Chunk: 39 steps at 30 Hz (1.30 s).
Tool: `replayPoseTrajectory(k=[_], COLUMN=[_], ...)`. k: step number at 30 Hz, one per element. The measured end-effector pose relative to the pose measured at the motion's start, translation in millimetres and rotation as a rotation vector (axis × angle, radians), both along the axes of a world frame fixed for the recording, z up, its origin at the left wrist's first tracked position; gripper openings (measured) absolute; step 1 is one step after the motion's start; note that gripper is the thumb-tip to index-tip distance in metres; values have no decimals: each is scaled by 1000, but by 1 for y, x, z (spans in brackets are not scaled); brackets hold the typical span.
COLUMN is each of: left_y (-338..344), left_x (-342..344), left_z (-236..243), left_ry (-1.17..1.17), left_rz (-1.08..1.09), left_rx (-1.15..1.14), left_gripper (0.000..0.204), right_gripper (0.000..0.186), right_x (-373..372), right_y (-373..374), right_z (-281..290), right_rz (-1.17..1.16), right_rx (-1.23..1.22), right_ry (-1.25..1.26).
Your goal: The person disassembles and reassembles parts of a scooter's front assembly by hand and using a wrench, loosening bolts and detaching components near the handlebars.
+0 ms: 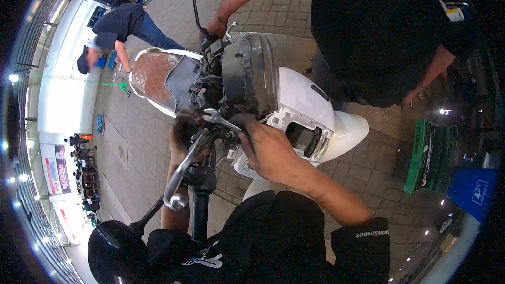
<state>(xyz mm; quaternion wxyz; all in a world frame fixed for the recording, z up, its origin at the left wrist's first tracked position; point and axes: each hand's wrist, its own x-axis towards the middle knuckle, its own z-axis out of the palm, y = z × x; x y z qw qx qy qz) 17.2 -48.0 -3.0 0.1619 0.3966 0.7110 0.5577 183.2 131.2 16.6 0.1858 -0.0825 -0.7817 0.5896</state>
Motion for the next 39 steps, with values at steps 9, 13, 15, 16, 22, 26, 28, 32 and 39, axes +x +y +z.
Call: replayPoseTrajectory(k=[9,13,15,16,22,26,28,32,39], left_y=[-10,-25,-24,-22,-16,-6,-2,-13,-5], left_x=[-8,-14,-17,-16,-14,-5,-3,-13,-10], left_z=[-8,-18,-19,-18,-7,4,9,-12,-10], left_ry=[-184,-47,-4,-6,141,-202,5,-28,62], left_rz=[-54,1,-58,-60,-12,39,-2,12,29], left_rx=[116,106,85,87,-80,-17,-23,8,26], left_gripper=[74,79,83,83,74,69,68,70,68], right_gripper=[45,44,44,44,36,33,37,36,37], right_x=[-44,-47,-49,-50,-56,-55,-57,-55,-56], right_y=[-9,-10,-9,-7,-6,-8,-6,-3,-3], right_z=[-8,-2,-1,-3,-7,-1,-3,-2,-5], right_rz=[139,188,217,215,231,178,172,258,228], right_rx=[201,273,359,360,318,300,280,245,263], right_ry=[235,149,97,94,123,127,144,215,256])
